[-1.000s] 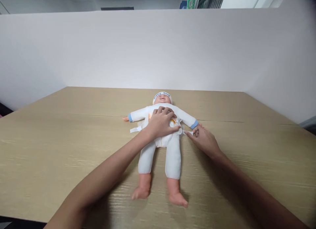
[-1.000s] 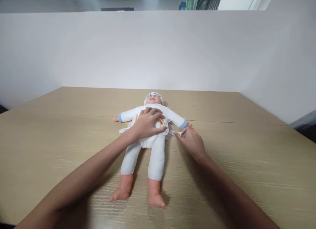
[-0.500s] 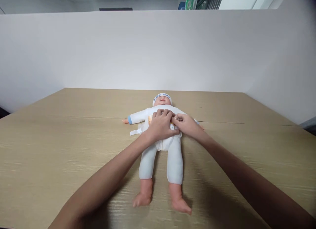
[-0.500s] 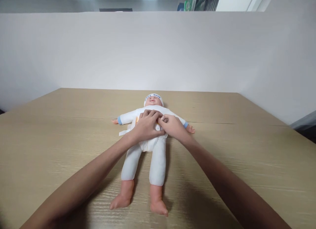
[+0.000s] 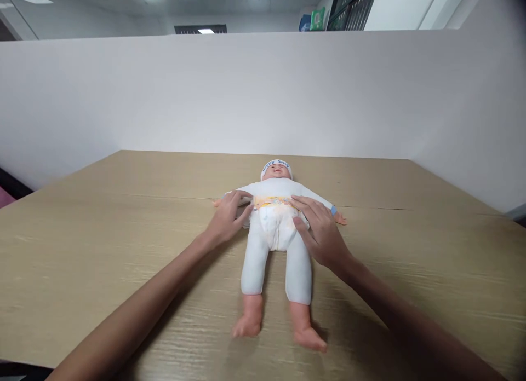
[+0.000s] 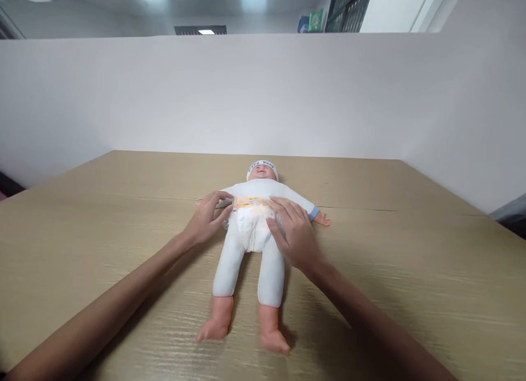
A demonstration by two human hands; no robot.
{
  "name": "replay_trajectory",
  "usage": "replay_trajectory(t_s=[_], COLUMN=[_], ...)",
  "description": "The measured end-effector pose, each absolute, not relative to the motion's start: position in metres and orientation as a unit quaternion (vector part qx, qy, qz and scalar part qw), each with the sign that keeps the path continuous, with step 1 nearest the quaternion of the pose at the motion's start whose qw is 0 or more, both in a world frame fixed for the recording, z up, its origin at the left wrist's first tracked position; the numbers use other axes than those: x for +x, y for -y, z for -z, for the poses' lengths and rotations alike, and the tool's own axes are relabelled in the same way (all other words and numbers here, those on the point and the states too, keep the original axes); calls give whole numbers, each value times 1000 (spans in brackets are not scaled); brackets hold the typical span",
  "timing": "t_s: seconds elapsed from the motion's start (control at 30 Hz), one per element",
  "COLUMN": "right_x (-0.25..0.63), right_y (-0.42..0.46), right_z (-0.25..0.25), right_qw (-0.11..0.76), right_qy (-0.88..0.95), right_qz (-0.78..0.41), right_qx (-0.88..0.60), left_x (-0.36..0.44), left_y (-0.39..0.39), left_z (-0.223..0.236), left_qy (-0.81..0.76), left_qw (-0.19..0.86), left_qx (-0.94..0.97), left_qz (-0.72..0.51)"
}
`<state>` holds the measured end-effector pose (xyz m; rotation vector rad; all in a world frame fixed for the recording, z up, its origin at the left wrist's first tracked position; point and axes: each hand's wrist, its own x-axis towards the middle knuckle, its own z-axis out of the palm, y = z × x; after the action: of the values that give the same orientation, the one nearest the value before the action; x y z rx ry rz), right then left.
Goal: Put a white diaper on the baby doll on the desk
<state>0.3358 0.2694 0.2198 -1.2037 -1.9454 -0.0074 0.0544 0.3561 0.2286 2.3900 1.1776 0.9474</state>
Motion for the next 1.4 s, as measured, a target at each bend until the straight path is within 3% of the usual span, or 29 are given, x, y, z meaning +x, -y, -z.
replay_trajectory(t_s=[0.13, 0.23, 0.4, 0.63, 0.83, 1.07, 1.23, 1.4], right_x=[306, 281, 259, 259, 263, 271, 276, 273], right_y=[-287, -306, -328, -330, -328, -334, -343, -322], right_z=[-248, -263, -266, -265, -268, -260, -256, -268], right_qw=[420, 371, 265, 239, 215, 227, 271, 357], right_qy=[772, 778, 761, 743, 772, 775, 752, 727], right_qz=[31, 11, -21, -47, -48, -49, -56, -22], right_qx=[-477, -508, -592, -624, -596, -588, -599, -586], left_x=[40, 35, 29, 51, 90, 85, 82, 85], left_y=[-351, -350, -360, -370, -369, -373, -368, -337], left_z=[-209, -200, -205, -241, -248, -228, -215, -226], left_qy=[-506, -555, -583, -504, -342, -294, -324, -382], left_qw=[65, 70, 174, 326, 478, 530, 497, 363], left_qx=[822, 803, 769, 742, 734, 672, 680, 693], left_qz=[-252, -205, -197, -299, -341, -426, -430, -492])
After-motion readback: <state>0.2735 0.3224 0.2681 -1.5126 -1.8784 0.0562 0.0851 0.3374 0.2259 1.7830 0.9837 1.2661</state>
